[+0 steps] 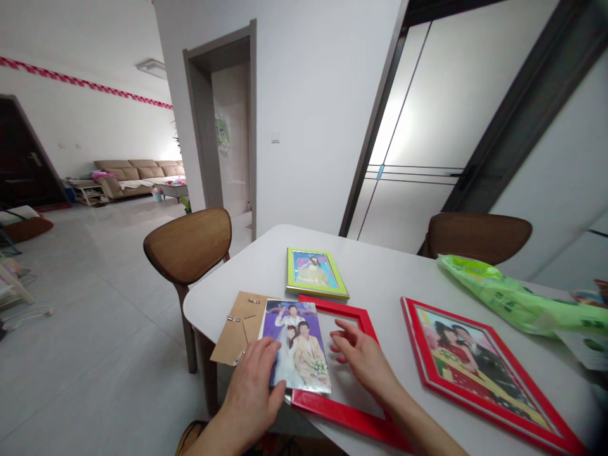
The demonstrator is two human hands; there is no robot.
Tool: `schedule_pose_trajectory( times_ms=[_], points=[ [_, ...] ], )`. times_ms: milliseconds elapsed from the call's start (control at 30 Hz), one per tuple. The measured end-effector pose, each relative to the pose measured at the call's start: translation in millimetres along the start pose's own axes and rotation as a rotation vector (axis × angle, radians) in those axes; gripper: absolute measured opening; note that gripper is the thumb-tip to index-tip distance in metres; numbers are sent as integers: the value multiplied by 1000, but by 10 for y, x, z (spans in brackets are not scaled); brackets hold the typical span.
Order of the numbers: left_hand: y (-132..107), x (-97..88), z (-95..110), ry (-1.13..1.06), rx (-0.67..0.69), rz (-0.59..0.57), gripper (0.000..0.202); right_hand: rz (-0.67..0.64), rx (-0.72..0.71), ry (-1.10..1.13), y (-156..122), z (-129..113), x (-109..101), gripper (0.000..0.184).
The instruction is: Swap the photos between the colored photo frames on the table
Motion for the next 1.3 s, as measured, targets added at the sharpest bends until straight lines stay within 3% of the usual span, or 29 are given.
schedule_pose_trajectory(
  times_ms=[100,167,267,367,433,500,633,767,900,1000,1133,1300],
  points=[
    [-39,123,198,-41,91,-62,52,-181,274,309,-141,41,441,51],
    [-28,164,270,-50,136,-61,57,-288,333,464,-233,-74,615,43],
    [62,108,331,-79,206,35,61,-348,302,587,-340,-354,624,30],
    [186,-98,413,-257,240,213,50,-291,232,656,-399,-599,461,33],
    [270,-239,413,-432,127,330,40,-213,231,676,-410,-619,353,38],
    [318,-292,382,-629,-81,413,32,-148,317,661,-418,-468,318,39],
    [296,-41,428,-1050,-457,365,30,-101,468,782,-399,-115,353,30],
    [280,215,385,-1267,-589,273,48,62,414,854,-244,39,70,38],
    [244,370,207,-1092,-617,115,56,60,429,608,-129,175,-254,55],
    [188,388,209,-739,-472,1,51,28,416,415,-62,257,-405,61],
    [87,467,361,-416,-247,-137,53,-31,363,291,-11,273,-354,62],
    [22,542,414,-271,-136,-208,52,-30,171,97,135,239,-242,53]
  ],
)
Point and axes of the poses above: each hand's wrist, its own y-axis towards the middle knuckle, its own x-axis out of the palm, z = x × y, the point moved 9 cm from there along y, towards the middle knuckle, and after that the axes turned 14 degrees about z, right-handed, at the moved point
